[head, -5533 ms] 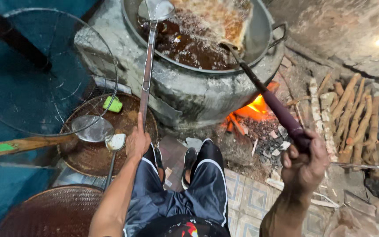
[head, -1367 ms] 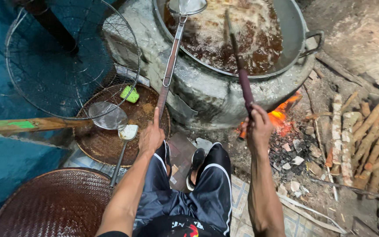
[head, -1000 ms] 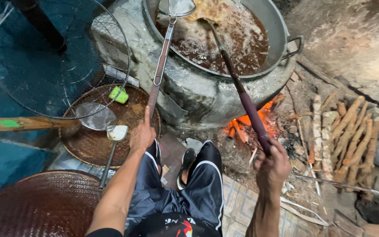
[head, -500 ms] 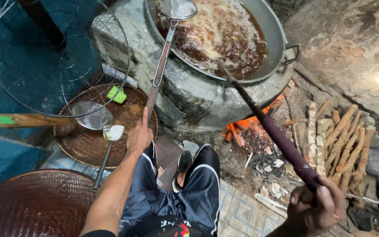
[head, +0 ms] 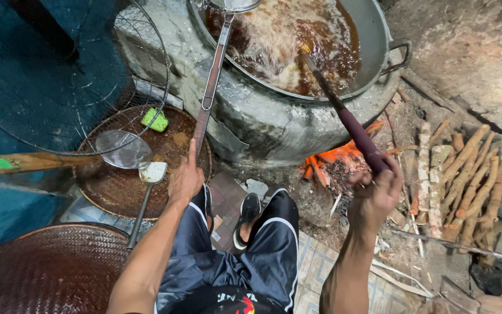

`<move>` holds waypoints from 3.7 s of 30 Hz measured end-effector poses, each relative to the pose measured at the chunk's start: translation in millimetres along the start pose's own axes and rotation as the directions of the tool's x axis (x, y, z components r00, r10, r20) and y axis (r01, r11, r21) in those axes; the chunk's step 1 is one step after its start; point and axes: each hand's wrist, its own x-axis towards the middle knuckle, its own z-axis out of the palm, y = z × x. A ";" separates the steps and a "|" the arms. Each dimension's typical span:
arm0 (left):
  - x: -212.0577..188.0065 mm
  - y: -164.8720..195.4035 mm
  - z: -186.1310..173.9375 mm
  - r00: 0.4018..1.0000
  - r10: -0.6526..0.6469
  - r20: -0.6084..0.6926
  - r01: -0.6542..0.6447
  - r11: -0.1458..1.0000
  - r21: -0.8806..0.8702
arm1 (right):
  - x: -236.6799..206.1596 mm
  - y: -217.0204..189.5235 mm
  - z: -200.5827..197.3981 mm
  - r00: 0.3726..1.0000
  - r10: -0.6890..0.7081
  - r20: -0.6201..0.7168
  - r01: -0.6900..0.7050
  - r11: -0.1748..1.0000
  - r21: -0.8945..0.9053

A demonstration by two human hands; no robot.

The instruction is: The person sits on the floor in front of a wood-fired wok of hot oil and deep-fries pieces of food. They stir and turn the frying pieces with a long stick, hold a skimmer and ladle nearby, and occasionally reposition the food in the oil.

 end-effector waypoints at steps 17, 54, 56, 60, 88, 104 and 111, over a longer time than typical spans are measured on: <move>2.9 5.8 -3.6 1.000 0.005 -0.024 -0.006 1.000 -0.027 | 116.3 136.3 22.0 0.967 0.253 0.012 -0.253 0.967 -0.008; -3.0 4.7 -5.3 1.000 0.007 -0.026 -0.007 1.000 0.011 | -74.7 -116.4 -25.1 0.981 -0.137 0.135 0.171 0.943 -0.287; -3.1 4.8 -4.9 0.999 0.012 -0.030 -0.012 1.000 0.022 | -81.8 -134.4 -29.1 0.982 -0.151 0.113 0.181 0.919 -0.349; -1.3 5.0 -4.0 1.000 0.010 -0.021 -0.010 0.999 0.036 | -86.7 -183.2 -8.3 0.992 -0.126 -0.014 0.110 0.906 -0.409; 2.6 3.1 2.5 1.000 0.005 -0.005 -0.005 1.000 -0.004 | 37.4 28.5 68.9 0.990 -0.104 0.094 0.140 0.733 -0.665; 6.9 10.9 -6.9 1.000 0.008 0.012 -0.008 1.000 -0.010 | 162.4 119.4 115.0 0.918 -0.311 0.245 0.385 0.557 -0.736; 9.3 10.3 -4.2 1.000 0.020 -0.005 -0.020 0.999 0.043 | 232.7 157.8 132.2 0.720 -0.661 0.212 0.689 0.644 -0.332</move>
